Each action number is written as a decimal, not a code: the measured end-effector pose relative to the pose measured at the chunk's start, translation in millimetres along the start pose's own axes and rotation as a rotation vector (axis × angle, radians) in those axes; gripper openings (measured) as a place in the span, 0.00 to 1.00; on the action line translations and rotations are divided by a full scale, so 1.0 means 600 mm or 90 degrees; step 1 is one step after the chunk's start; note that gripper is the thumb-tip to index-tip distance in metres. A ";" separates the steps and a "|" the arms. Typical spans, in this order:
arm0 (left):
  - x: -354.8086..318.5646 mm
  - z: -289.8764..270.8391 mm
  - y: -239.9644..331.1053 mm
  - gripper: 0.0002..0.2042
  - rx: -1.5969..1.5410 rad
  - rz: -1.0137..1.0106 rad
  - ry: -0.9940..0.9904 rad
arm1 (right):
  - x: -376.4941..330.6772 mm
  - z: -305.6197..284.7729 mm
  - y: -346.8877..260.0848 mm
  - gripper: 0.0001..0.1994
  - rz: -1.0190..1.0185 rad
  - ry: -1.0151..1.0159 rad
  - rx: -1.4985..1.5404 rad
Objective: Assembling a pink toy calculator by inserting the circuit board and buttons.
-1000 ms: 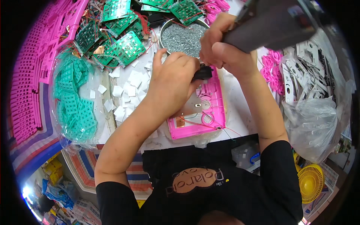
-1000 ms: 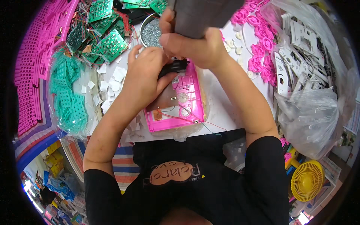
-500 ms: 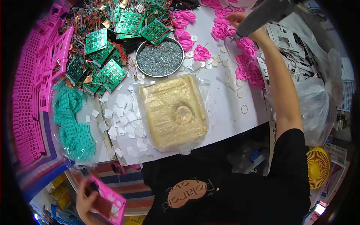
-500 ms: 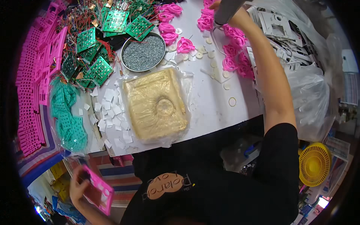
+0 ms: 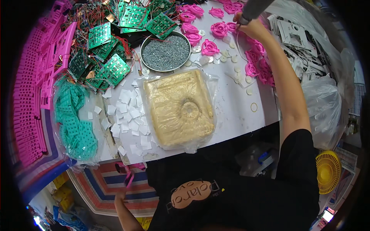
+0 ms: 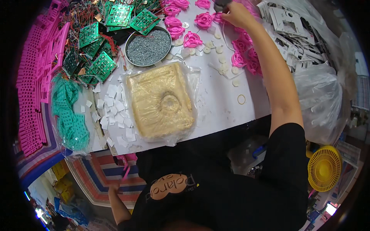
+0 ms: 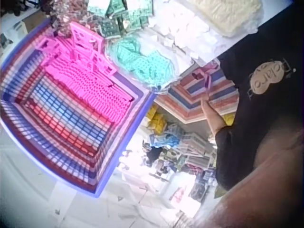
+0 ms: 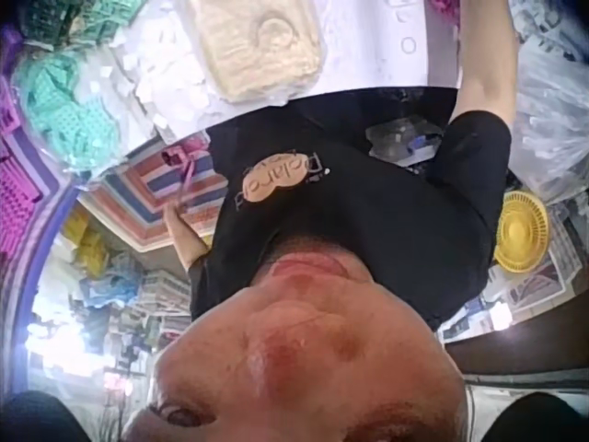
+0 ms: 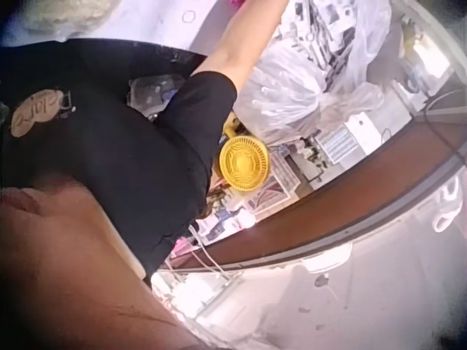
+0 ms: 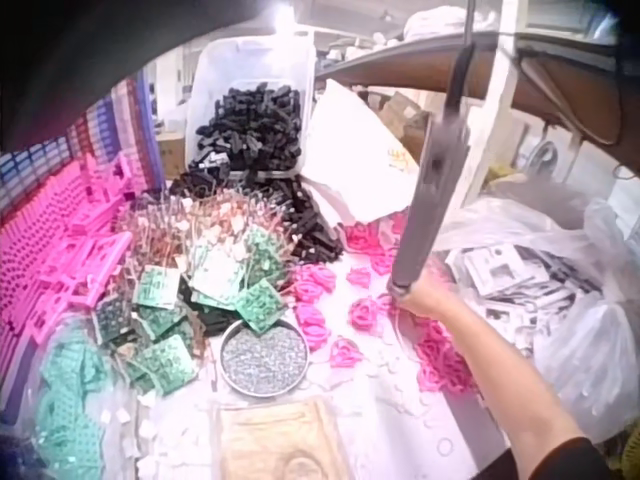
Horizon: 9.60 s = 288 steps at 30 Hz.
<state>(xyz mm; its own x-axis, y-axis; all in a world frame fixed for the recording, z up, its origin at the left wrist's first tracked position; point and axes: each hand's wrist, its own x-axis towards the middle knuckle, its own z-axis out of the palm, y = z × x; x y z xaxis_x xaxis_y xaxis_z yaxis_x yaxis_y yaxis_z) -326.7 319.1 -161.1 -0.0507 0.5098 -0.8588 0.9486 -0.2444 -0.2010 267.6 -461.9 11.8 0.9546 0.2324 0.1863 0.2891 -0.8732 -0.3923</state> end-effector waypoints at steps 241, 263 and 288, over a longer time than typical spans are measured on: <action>-0.595 0.118 0.501 0.83 -0.317 1.022 0.099 | -0.372 0.098 -0.561 0.36 -0.134 -0.031 0.695; -0.603 0.108 0.496 0.85 -0.333 1.037 0.037 | -0.358 0.069 -0.559 0.38 -0.206 -0.088 0.594; -0.639 0.037 0.532 0.17 -0.431 1.090 -0.106 | -0.326 -0.002 -0.520 0.28 0.183 -0.321 0.909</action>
<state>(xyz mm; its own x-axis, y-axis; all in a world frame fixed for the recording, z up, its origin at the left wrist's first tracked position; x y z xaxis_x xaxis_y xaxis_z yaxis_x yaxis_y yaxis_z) -11.3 27.1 93.5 0.9979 0.0053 0.0641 -0.0642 0.0099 0.9979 -9.3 -235.6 98.9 0.8270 0.5073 -0.2422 -0.3583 0.1436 -0.9225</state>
